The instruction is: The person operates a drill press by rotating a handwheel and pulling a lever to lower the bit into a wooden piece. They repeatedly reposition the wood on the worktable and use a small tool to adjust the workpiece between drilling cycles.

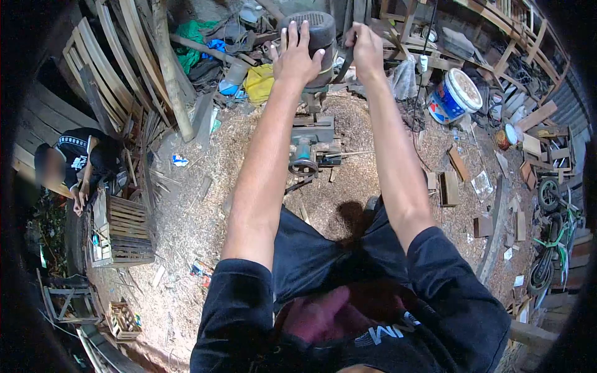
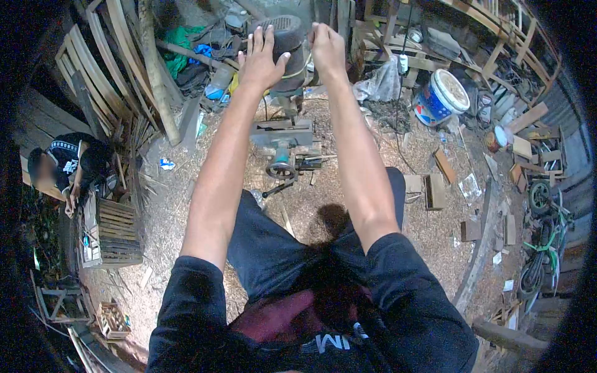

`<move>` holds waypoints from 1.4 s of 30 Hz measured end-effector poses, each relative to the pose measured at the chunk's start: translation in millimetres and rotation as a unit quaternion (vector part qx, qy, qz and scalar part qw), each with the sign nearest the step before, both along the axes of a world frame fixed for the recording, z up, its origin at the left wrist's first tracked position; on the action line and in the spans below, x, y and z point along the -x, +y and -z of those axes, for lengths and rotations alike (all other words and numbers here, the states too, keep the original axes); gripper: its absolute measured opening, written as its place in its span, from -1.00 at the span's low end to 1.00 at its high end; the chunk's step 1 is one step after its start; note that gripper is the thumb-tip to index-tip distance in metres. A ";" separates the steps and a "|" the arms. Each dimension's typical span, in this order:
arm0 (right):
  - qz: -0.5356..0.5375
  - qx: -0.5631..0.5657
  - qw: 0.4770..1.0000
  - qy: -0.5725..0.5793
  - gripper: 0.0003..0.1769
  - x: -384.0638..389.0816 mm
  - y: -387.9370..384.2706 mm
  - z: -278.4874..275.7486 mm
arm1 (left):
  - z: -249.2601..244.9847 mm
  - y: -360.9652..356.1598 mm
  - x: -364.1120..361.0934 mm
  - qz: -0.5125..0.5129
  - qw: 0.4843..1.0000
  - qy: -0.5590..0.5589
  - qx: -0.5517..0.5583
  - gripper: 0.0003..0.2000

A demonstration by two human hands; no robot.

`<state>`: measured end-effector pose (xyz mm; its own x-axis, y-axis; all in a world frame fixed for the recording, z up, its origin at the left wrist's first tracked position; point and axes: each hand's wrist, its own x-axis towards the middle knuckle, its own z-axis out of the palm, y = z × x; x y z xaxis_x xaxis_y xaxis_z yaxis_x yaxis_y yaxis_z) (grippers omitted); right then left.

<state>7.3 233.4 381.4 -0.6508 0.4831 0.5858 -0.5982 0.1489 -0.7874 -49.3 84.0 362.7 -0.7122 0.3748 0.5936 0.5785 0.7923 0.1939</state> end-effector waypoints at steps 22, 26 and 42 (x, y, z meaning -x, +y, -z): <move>-0.088 -0.340 0.511 -0.784 -0.66 26.1 -11.1 -63.2 | 253.9 -90.1 -16.7 0.083 0.941 -0.327 -0.022 -0.49; -0.487 -0.500 0.510 -0.502 -0.85 53.6 84.1 3.1 | 367.6 -94.0 -54.2 0.074 0.912 -0.403 0.017 -0.53; 0.108 -0.130 0.835 -0.523 -0.74 -109.3 -11.0 238.4 | 360.1 -90.8 -67.5 0.117 0.914 -0.324 -0.215 -0.86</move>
<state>116.6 222.4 142.9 -0.7857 0.6013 -0.1454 0.4602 0.4109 -0.7870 18.3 -6.7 2.6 -0.8966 0.3929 0.2043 0.3762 0.4324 0.8195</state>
